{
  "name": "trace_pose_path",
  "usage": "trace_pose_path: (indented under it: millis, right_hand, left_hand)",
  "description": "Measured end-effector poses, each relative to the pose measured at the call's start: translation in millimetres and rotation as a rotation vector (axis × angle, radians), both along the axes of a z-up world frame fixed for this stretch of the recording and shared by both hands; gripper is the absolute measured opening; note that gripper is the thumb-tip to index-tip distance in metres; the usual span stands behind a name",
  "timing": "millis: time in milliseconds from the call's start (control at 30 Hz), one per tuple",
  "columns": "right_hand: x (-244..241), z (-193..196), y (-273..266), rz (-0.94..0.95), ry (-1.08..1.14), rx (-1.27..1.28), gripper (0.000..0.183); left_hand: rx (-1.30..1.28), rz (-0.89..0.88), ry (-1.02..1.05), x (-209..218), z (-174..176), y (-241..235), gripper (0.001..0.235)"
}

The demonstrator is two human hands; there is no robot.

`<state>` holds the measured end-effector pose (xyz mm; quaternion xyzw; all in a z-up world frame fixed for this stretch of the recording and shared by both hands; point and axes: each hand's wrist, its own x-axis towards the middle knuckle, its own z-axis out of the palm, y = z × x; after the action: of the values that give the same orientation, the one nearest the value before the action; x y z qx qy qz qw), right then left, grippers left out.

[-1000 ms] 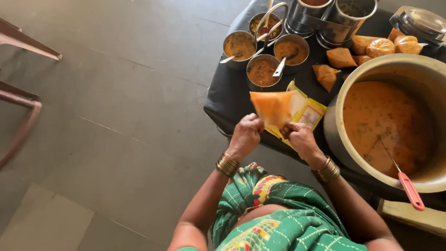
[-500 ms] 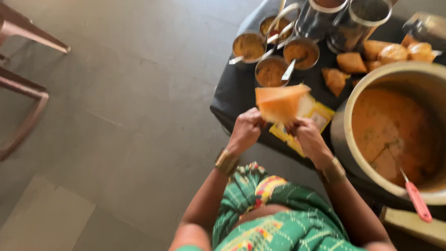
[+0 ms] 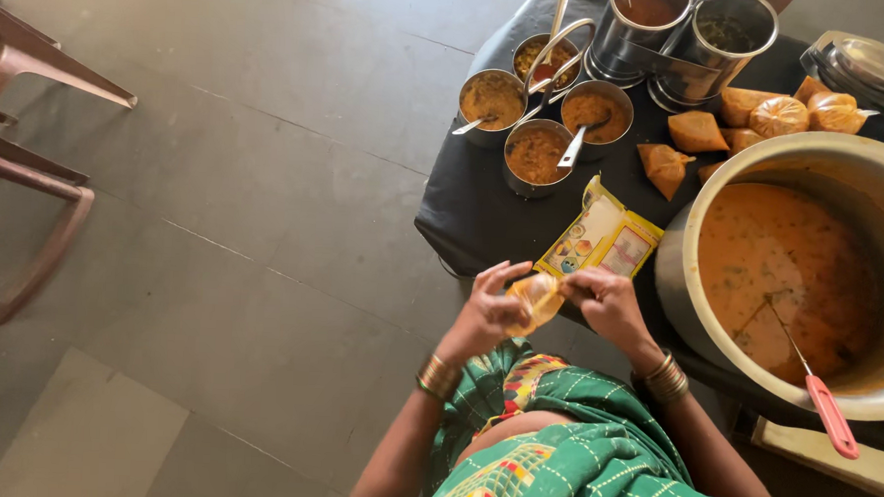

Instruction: The person scoops a thick orange curry from a large metal pot into small plastic bags using a ladle. They then twist and tie each filled bag by hand and place it on the table. The process is repeated multiple times throughout the clip.

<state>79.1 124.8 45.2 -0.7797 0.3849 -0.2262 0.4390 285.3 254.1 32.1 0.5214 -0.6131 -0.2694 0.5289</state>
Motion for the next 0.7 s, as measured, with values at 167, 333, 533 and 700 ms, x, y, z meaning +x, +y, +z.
trace_pose_path:
  millis: [167, 333, 533, 700]
  right_hand:
    - [17.5, 13.2, -5.6, -0.048, -0.304, 0.203, 0.01]
    - [14.5, 20.1, -4.8, 0.108, -0.456, 0.428, 0.047]
    - [11.0, -3.2, -3.1, 0.096, -0.363, 0.617, 0.041]
    - [7.3, -29.0, -8.2, 0.05, -0.394, 0.677, 0.028]
  left_hand:
    - [0.246, -0.327, 0.921, 10.4, -3.5, -13.7, 0.018]
    - [0.265, -0.323, 1.127, -0.7, -22.2, -14.5, 0.021]
    - [0.333, -0.339, 1.137, -7.8, -61.8, -17.4, 0.021]
    - [0.417, -0.294, 1.197, -16.2, -82.4, -21.5, 0.017]
